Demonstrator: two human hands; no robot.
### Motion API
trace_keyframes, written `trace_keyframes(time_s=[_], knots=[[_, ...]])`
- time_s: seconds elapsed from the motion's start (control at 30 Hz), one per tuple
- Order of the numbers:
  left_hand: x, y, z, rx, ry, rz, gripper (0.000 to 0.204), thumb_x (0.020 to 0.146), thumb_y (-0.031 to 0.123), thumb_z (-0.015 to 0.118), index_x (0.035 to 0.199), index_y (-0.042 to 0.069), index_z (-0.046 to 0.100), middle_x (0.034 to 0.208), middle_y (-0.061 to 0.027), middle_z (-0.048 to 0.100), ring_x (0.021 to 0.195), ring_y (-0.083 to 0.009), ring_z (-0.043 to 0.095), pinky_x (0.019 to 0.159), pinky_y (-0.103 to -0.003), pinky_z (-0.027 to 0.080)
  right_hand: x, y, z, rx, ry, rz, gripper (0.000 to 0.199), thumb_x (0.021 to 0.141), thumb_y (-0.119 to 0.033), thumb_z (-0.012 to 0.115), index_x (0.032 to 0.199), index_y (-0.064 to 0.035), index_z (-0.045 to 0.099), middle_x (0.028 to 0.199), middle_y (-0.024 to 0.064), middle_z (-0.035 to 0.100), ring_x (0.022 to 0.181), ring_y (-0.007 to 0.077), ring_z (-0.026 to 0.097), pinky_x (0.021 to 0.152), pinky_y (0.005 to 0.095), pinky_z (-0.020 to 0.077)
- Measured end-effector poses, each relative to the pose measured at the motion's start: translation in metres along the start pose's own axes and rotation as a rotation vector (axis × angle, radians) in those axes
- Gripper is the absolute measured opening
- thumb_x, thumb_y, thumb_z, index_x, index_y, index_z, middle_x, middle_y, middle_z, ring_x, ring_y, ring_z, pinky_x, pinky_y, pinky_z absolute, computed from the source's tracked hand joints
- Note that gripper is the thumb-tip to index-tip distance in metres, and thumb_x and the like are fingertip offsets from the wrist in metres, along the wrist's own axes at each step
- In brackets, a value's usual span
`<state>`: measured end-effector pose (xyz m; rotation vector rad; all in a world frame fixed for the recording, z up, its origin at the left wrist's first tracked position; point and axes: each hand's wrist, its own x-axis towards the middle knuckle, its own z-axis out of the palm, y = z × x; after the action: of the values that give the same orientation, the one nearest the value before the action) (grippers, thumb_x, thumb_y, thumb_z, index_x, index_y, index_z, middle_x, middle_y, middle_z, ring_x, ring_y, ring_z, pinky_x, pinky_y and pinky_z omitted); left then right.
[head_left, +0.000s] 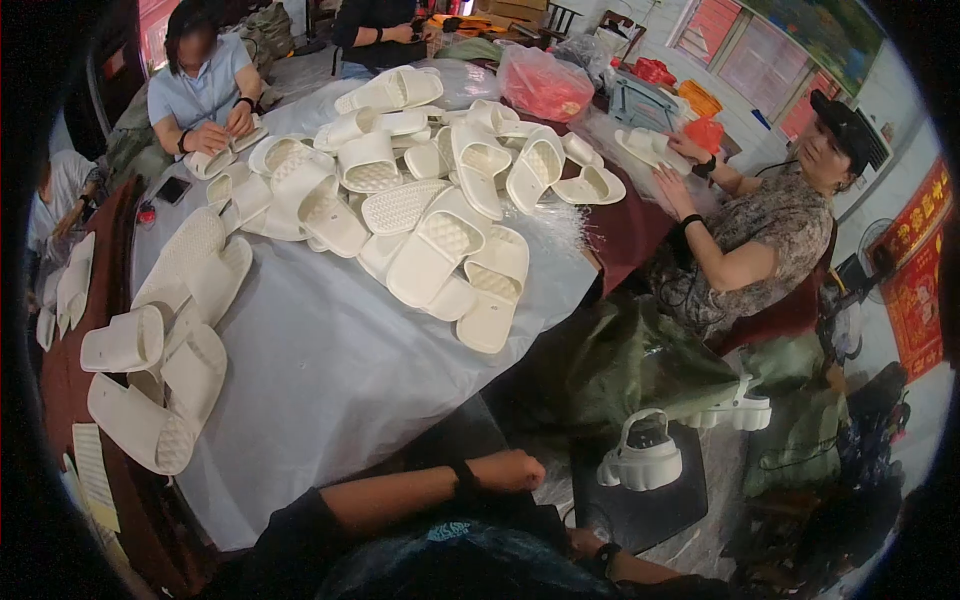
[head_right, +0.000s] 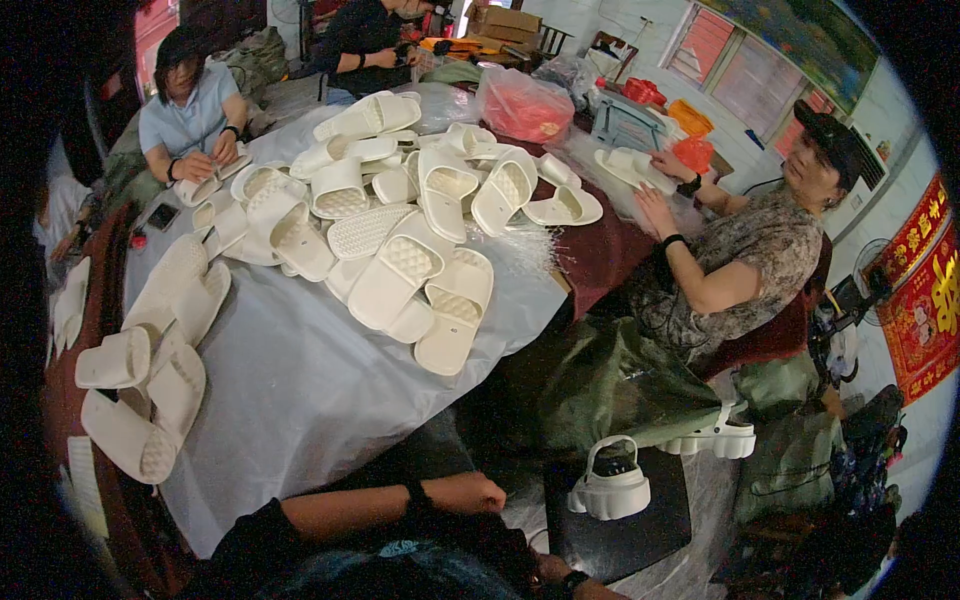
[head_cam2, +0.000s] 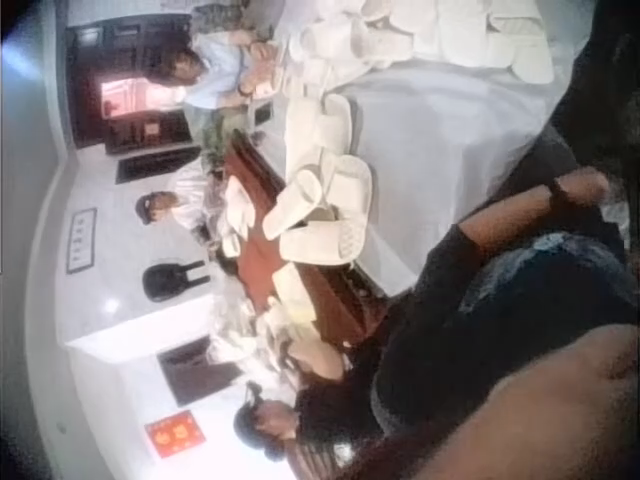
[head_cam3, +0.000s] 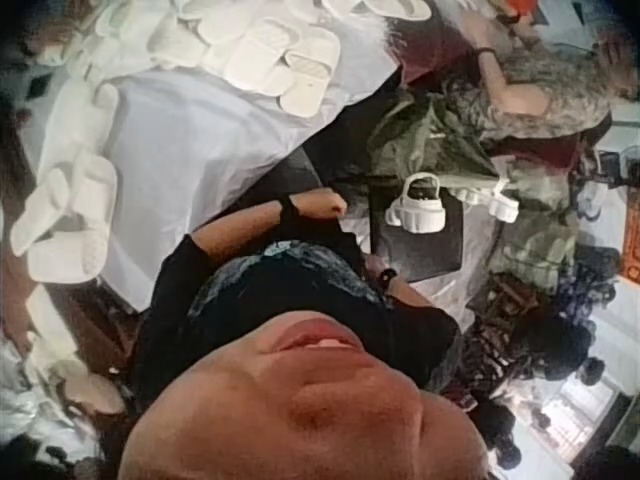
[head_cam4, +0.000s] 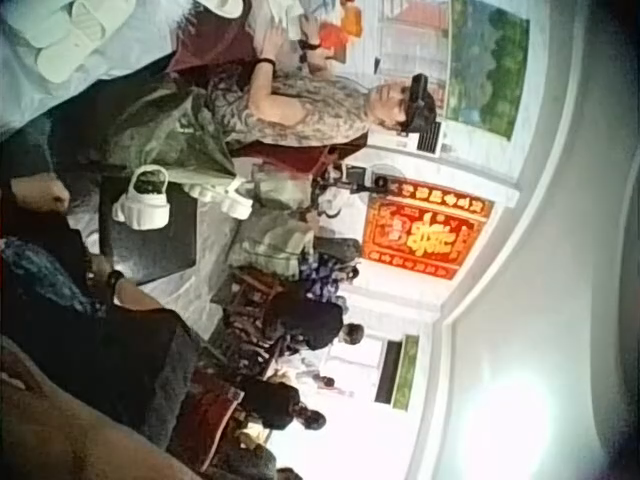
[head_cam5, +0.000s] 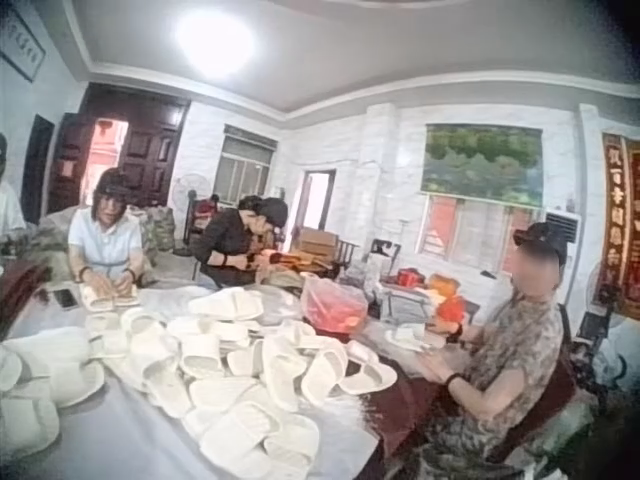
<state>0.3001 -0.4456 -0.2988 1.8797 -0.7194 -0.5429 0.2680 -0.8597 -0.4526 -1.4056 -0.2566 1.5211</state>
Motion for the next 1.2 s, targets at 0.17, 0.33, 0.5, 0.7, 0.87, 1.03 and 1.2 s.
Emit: trace_keyframes(time_s=[0.17, 0.33, 0.5, 0.7, 0.87, 1.03, 1.2], knots=[[0.018, -0.016, 0.039, 0.075, -0.052, 0.072, 0.014, 0.079, 0.015, 0.06, 0.086, 0.005, 0.068, 0.088, -0.0174, 0.068, 0.084, -0.039, 0.065, 0.074, -0.046, 0.05, -0.013, -0.006, 0.001, 0.066, 0.083, -0.011, 0.05, 0.098, -0.045, 0.05, 0.129, -0.0069, 0.055, 0.124, 0.0079, 0.06, 0.11, 0.021, 0.058, 0.085, 0.0394, 0.0514], [0.023, -0.016, 0.041, 0.156, -0.19, 0.029, 0.015, 0.078, 0.016, 0.06, 0.083, 0.004, 0.069, 0.09, -0.0181, 0.068, 0.084, -0.0392, 0.065, 0.073, -0.05, 0.051, -0.022, -0.016, -0.003, 0.121, 0.157, -0.011, 0.052, 0.098, -0.047, 0.05, 0.13, -0.0069, 0.053, 0.125, 0.0082, 0.059, 0.111, 0.0215, 0.057, 0.087, 0.0398, 0.0502], [0.024, 0.0, 0.039, 0.234, -0.228, 0.088, 0.016, 0.079, 0.017, 0.059, 0.083, 0.004, 0.068, 0.089, -0.0186, 0.068, 0.084, -0.0398, 0.065, 0.07, -0.05, 0.051, -0.029, -0.028, -0.011, 0.164, 0.225, -0.001, 0.054, 0.097, -0.048, 0.049, 0.132, -0.0069, 0.052, 0.127, 0.0084, 0.058, 0.112, 0.022, 0.057, 0.089, 0.0401, 0.049], [0.024, -0.002, 0.036, 0.127, -0.185, 0.119, 0.014, 0.079, 0.016, 0.059, 0.084, 0.005, 0.065, 0.088, -0.0169, 0.067, 0.088, -0.0382, 0.064, 0.072, -0.049, 0.05, -0.034, -0.046, -0.02, 0.223, 0.302, 0.008, 0.056, 0.097, -0.05, 0.049, 0.134, -0.0068, 0.05, 0.128, 0.0087, 0.058, 0.113, 0.0226, 0.056, 0.091, 0.0406, 0.0476], [0.025, -0.023, 0.046, -0.007, -0.191, 0.193, 0.013, 0.078, 0.014, 0.059, 0.082, 0.002, 0.063, 0.085, -0.0195, 0.065, 0.084, -0.0397, 0.063, 0.072, -0.05, 0.047, -0.009, -0.087, -0.048, 0.223, 0.303, 0.005, 0.059, 0.097, -0.051, 0.049, 0.135, -0.0068, 0.049, 0.129, 0.0089, 0.057, 0.114, 0.0231, 0.055, 0.093, 0.0409, 0.0464], [0.023, -0.01, 0.045, -0.047, -0.175, 0.211, 0.015, 0.079, 0.014, 0.059, 0.082, 0.0, 0.062, 0.082, -0.0223, 0.063, 0.078, -0.0403, 0.061, 0.068, -0.049, 0.046, 0.061, -0.16, -0.086, 0.175, 0.23, -0.027, 0.061, 0.097, -0.052, 0.048, 0.137, -0.0068, 0.048, 0.13, 0.0091, 0.056, 0.115, 0.0236, 0.054, 0.095, 0.0413, 0.0452], [0.01, 0.009, 0.031, 0.016, -0.227, 0.146, 0.021, 0.079, 0.013, 0.056, 0.081, -0.007, 0.06, 0.08, -0.0264, 0.062, 0.071, -0.0397, 0.059, 0.065, -0.046, 0.044, 0.123, -0.221, -0.091, 0.169, 0.18, -0.071, 0.063, 0.097, -0.054, 0.048, 0.139, -0.0067, 0.046, 0.131, 0.0093, 0.056, 0.116, 0.0241, 0.054, 0.097, 0.0417, 0.044]])
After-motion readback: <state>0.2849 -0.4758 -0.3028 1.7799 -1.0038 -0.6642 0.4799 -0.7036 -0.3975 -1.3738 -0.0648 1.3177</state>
